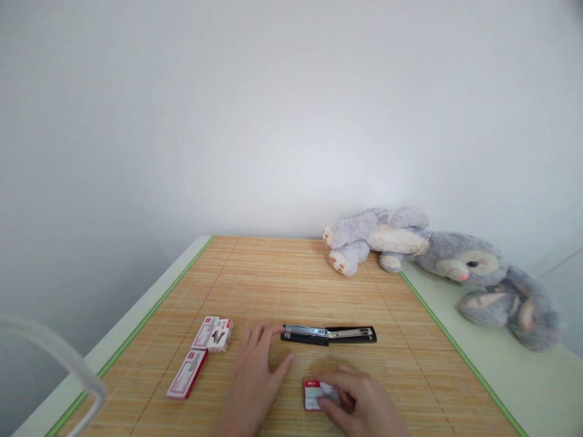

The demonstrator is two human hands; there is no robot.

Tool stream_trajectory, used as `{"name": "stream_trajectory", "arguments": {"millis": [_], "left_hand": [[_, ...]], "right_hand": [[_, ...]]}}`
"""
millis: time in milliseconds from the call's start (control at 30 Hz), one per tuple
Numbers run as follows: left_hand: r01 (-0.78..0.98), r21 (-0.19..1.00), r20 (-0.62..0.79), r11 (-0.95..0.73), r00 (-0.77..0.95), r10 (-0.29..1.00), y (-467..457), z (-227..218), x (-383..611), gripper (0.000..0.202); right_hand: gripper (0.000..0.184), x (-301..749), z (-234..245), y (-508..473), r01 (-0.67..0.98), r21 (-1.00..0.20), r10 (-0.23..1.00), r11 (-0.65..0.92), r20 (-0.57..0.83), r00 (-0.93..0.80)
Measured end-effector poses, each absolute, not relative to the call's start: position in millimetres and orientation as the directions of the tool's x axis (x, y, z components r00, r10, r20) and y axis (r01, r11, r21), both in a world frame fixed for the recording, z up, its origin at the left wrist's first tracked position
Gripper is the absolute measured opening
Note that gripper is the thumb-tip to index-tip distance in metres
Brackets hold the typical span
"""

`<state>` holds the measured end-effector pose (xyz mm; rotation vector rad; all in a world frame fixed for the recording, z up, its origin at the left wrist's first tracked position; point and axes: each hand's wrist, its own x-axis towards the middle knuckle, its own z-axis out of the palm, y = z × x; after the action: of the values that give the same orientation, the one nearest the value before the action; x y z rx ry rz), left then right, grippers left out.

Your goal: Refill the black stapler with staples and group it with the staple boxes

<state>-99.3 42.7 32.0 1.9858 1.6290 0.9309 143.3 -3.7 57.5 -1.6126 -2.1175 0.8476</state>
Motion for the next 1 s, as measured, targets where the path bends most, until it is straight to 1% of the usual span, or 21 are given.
{"name": "stream_trajectory", "arguments": {"millis": [33,67,100,200,267,333,467,700,1000], "left_hand": [[0.719,0.655,0.245,-0.231,0.087,0.966,50,31,-99,0.049],[0.736,0.637,0.237,-0.229,0.096,0.967,56,31,-99,0.054],[0.746,0.624,0.220,-0.234,0.119,0.968,61,31,-98,0.052],[0.742,0.614,0.177,-0.271,0.205,0.963,66,36,-93,0.030],[0.726,0.625,0.165,-0.288,0.237,0.957,61,41,-89,0.025],[0.711,0.639,0.158,-0.292,0.250,0.955,52,44,-85,0.027],[0.704,0.650,0.138,-0.286,0.260,0.956,39,44,-84,0.028],[0.718,0.640,0.107,-0.274,0.270,0.957,33,39,-85,0.033],[0.708,0.645,0.128,-0.288,0.271,0.954,32,39,-86,0.035]], "right_hand": [[0.033,140,59,-2,0.748,-0.640,0.952,0.178,-0.080,-0.295],[0.032,136,60,-1,0.754,-0.632,0.953,0.178,-0.081,-0.293],[0.032,134,61,0,0.759,-0.625,0.952,0.180,-0.083,-0.294],[0.031,131,62,3,0.757,-0.620,0.941,0.207,-0.087,-0.328],[0.028,133,63,5,0.746,-0.633,0.944,0.209,-0.068,-0.322],[0.025,136,66,8,0.733,-0.653,0.959,0.192,-0.032,-0.280],[0.028,142,70,15,0.709,-0.686,0.980,0.160,0.022,-0.200],[0.024,145,75,23,0.749,-0.645,0.977,0.153,-0.012,-0.211],[0.021,144,79,30,0.801,-0.584,0.978,0.136,-0.049,-0.201]]}}
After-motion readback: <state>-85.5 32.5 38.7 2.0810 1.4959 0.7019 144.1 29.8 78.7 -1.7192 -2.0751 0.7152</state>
